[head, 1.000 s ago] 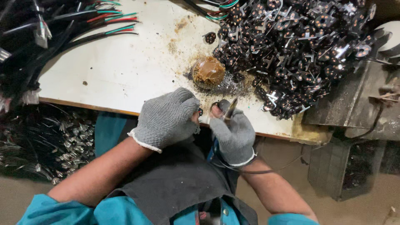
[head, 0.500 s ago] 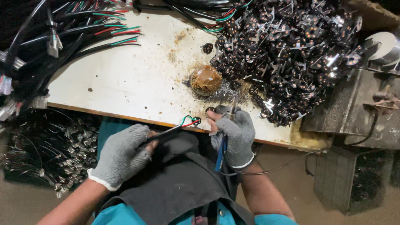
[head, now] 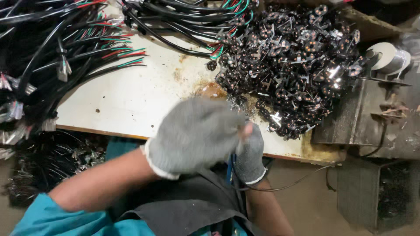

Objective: The person solders wires onto small electrical components at a workbench. They hold a component and wire in one hand, dip the wire end into a flux ball, and use a soldering iron to solder the connection, placing finished pieces aside and repeating the process.

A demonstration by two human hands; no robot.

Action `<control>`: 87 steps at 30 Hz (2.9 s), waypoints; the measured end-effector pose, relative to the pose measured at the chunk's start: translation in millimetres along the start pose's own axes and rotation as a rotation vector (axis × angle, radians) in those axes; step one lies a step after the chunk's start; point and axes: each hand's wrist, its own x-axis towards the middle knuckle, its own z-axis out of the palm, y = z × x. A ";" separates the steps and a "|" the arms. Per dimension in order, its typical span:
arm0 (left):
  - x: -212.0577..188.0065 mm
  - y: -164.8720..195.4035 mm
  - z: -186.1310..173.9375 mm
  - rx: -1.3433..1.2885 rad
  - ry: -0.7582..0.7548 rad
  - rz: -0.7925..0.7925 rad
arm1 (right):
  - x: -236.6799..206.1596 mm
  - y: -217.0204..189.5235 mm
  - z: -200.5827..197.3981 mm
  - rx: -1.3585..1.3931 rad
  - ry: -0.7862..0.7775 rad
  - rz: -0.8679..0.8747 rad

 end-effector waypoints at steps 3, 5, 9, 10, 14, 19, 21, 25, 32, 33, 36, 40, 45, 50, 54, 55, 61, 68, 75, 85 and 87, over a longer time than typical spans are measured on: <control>-66.0 -27.3 -0.7 -0.045 -0.082 0.069 | 2.1 -1.7 -0.3 -0.631 -0.004 -0.899; -104.3 -59.7 -16.0 0.288 0.060 -0.289 | 1.4 -5.4 1.7 -0.609 -0.010 -0.834; -155.0 -118.0 -76.1 0.759 -0.008 -0.414 | -0.3 -15.3 6.4 -0.662 -0.032 -0.709; -161.3 -125.8 -88.2 0.785 -0.057 -0.454 | -0.9 -16.9 8.1 -0.655 -0.036 -0.712; -158.7 -143.9 -102.2 0.828 -0.150 -0.464 | -1.1 -19.6 10.9 -0.615 -0.032 -0.765; -134.0 -123.7 -94.9 0.510 -0.034 -0.618 | -2.2 -23.3 8.6 -0.668 -0.015 -0.706; -130.2 -96.0 -84.9 0.146 0.077 -0.753 | -5.0 -25.4 9.3 -0.712 -0.028 -0.702; -132.3 -39.3 -49.3 -0.314 -0.246 -0.667 | -21.7 -20.9 15.8 -0.082 0.064 -0.673; -125.2 -16.7 -24.1 -0.454 -0.637 -0.547 | -57.0 -3.8 -10.7 0.077 0.108 -0.345; -121.5 -18.0 -28.7 -0.463 -0.788 -0.566 | -61.5 -3.7 -11.5 0.013 0.050 -0.348; -110.7 -16.9 -33.8 -0.487 -1.020 -0.559 | -69.8 -5.6 -1.2 0.010 -0.088 -0.434; -109.1 10.5 -4.4 -0.665 -0.882 -0.900 | -73.5 -9.3 10.9 0.094 -0.175 -0.245; -120.2 24.4 22.2 -0.701 -0.498 -0.748 | -79.1 -10.7 1.3 -0.037 -0.127 -0.189; -123.5 23.4 20.8 -0.576 -0.438 -0.704 | -82.4 -12.4 3.2 0.019 -0.103 -0.277; -126.7 24.3 20.1 -0.576 -0.330 -0.666 | -79.6 -15.2 4.2 -0.054 -0.091 -0.343; -127.7 23.8 20.4 -0.582 -0.307 -0.665 | -78.7 -15.0 4.2 -0.093 -0.087 -0.358; -131.1 18.2 20.7 -0.550 -0.331 -0.628 | -75.9 -8.1 6.1 -0.002 -0.179 -0.260; -136.9 10.7 28.9 -0.529 -0.335 -0.573 | -73.3 5.3 7.9 0.157 -0.138 -0.286; -123.6 6.8 38.5 -0.284 -0.244 -0.465 | -64.2 3.9 11.4 0.028 -0.078 -0.304; -82.7 -68.5 57.5 -0.179 -0.038 -0.629 | -11.1 -11.4 17.4 -0.455 0.111 -0.664; -83.1 -69.6 61.3 -0.118 -0.056 -0.604 | -10.9 -10.2 14.5 -0.505 0.102 -0.623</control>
